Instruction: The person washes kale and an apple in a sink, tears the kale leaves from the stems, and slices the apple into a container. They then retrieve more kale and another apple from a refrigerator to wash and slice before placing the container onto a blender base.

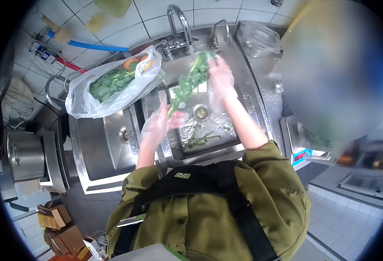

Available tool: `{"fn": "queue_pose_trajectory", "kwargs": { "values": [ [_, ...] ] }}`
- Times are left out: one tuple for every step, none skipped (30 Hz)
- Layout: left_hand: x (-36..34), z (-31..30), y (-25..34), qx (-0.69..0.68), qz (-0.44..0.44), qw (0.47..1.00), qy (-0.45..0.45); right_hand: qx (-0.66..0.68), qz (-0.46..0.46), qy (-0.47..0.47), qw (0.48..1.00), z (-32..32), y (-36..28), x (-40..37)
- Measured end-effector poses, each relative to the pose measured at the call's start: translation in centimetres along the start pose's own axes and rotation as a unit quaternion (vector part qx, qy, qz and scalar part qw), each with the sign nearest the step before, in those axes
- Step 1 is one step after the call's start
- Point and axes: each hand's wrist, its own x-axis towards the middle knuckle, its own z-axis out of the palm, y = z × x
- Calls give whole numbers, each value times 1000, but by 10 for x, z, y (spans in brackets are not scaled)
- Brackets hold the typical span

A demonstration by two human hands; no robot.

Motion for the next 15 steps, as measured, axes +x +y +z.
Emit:
{"fn": "queue_pose_trajectory", "kwargs": {
  "values": [
    [-5,-8,2,-24,-30,999,-29,-8,-35,14,999,-8,7,1],
    [-8,-11,2,-48,-60,995,-58,-16,-69,28,997,-15,10,1],
    [-19,7,16,-91,0,994,-55,-26,-103,43,993,-21,9,0],
    [-21,9,22,-17,6,999,-48,124,-76,-11,989,-29,7,-6],
    [-19,7,29,57,13,997,-41,289,-34,-56,955,-36,1,-14],
    [-21,7,37,133,21,990,-34,425,18,-86,901,-44,-5,-21],
    [-29,14,52,244,41,969,0,386,-15,-179,905,-62,-32,-36],
    [-30,8,51,448,219,866,25,344,-50,-267,899,-84,-64,-51],
    [-31,-2,47,612,382,691,45,365,-103,-233,896,-101,-76,-59],
    [-31,-5,45,722,515,458,60,383,-155,-196,889,-119,-84,-65],
    [-33,9,46,683,418,598,40,284,-220,-197,912,-141,-93,-62],
    [-34,23,46,620,317,716,48,194,-143,-207,948,-127,-116,-82],
    [-35,33,47,628,363,688,36,97,-68,-228,966,-114,-140,-100],
    [-35,44,47,631,410,658,21,-146,-314,-249,905,-97,-122,-91],
    [-35,55,47,618,495,610,11,-265,-388,-276,838,-82,-122,-98]
  ]
}}
